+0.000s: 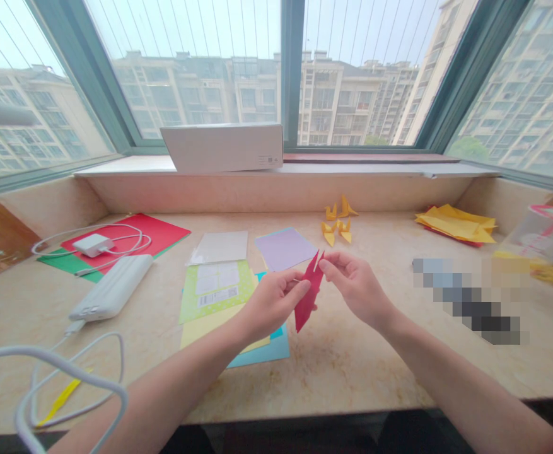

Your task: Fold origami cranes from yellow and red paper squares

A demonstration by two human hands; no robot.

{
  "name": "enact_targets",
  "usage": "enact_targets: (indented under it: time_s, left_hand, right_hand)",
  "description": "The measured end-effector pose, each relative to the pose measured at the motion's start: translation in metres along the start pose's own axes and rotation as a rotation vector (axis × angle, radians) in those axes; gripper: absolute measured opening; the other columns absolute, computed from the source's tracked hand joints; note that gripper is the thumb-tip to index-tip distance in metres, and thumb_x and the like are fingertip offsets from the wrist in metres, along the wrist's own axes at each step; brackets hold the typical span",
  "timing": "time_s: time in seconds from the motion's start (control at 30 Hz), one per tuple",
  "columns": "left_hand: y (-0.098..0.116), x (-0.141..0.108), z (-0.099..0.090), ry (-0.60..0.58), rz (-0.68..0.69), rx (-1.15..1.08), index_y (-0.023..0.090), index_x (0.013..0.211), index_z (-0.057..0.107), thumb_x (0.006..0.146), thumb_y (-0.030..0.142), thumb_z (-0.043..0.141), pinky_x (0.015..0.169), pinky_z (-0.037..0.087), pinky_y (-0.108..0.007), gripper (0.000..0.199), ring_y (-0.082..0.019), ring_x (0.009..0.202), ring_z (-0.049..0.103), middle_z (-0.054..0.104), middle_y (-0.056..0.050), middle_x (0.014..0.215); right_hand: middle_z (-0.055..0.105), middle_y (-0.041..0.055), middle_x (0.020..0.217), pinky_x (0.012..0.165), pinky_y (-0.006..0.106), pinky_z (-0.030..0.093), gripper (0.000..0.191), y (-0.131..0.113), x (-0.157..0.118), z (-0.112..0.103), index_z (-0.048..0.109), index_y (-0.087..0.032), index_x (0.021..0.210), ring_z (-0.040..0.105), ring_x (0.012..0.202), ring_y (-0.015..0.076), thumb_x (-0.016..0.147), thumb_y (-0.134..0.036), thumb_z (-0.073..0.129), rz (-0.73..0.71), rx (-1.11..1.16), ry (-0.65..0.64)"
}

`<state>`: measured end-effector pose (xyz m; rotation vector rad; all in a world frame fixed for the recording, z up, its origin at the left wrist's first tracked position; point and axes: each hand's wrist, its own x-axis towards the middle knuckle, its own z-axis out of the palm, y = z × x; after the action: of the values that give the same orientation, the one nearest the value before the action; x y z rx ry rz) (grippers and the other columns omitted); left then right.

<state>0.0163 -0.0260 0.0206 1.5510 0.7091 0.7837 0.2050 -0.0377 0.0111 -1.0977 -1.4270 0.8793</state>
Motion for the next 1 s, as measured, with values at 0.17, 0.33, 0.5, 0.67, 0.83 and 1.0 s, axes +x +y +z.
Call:
enact_targets:
  time_s: [0.17,0.33,0.5,0.67,0.83,1.0]
  left_hand:
    - [-0.002,0.005,0.001,0.038,-0.05,-0.214,0.011,0.101,0.063,0.086,0.05,0.069,0.074,0.061,-0.036,0.042,-0.024,0.078,0.075,0.075,-0.012,0.092]
    - [0.0,0.008,-0.004,0.171,-0.05,-0.283,0.013,0.107,0.057,0.086,0.047,0.07,0.072,0.06,-0.037,0.042,-0.025,0.075,0.076,0.076,-0.01,0.082]
    - [0.003,0.006,-0.006,0.196,-0.049,-0.298,0.013,0.106,0.056,0.085,0.043,0.072,0.073,0.06,-0.037,0.04,-0.024,0.073,0.075,0.076,-0.009,0.077]
    - [0.002,0.007,-0.006,0.154,-0.057,-0.321,0.013,0.106,0.057,0.082,0.044,0.075,0.074,0.06,-0.037,0.043,-0.023,0.072,0.075,0.076,-0.009,0.077]
    - [0.0,0.007,-0.005,0.13,-0.074,-0.304,0.011,0.107,0.063,0.081,0.045,0.075,0.076,0.059,-0.036,0.045,-0.021,0.075,0.074,0.075,-0.009,0.082]
    - [-0.002,0.005,-0.001,0.086,-0.095,-0.305,0.012,0.099,0.067,0.082,0.047,0.073,0.071,0.059,-0.032,0.039,-0.019,0.075,0.071,0.073,-0.008,0.086]
  right_hand:
    - [0.072,0.0055,0.097,0.075,0.036,0.055,0.037,0.003,-0.001,-0.001,0.056,-0.023,0.121,0.067,0.079,0.0184,0.09,-0.039,0.067,-0.145,-0.045,0.043]
    - [0.054,0.0084,0.138,0.095,0.043,0.053,0.031,-0.006,-0.006,-0.007,0.063,-0.031,0.124,0.062,0.109,0.022,0.094,-0.023,0.06,-0.421,-0.357,-0.255]
    - [0.048,0.0095,0.141,0.094,0.043,0.055,0.032,0.001,-0.002,-0.011,0.066,-0.031,0.125,0.063,0.107,0.0214,0.095,-0.022,0.06,-0.493,-0.411,-0.313]
    - [0.05,0.0099,0.138,0.091,0.044,0.056,0.027,0.006,0.001,-0.013,0.07,-0.029,0.119,0.063,0.103,0.0214,0.092,-0.025,0.066,-0.533,-0.436,-0.268]
    - [0.053,0.0095,0.137,0.092,0.046,0.054,0.026,0.002,-0.002,-0.015,0.071,-0.029,0.115,0.061,0.106,0.0237,0.09,-0.024,0.069,-0.569,-0.531,-0.24]
    - [0.057,0.0092,0.132,0.093,0.046,0.052,0.013,-0.002,-0.003,-0.014,0.073,-0.026,0.101,0.063,0.105,0.0238,0.09,-0.021,0.068,-0.571,-0.533,-0.224]
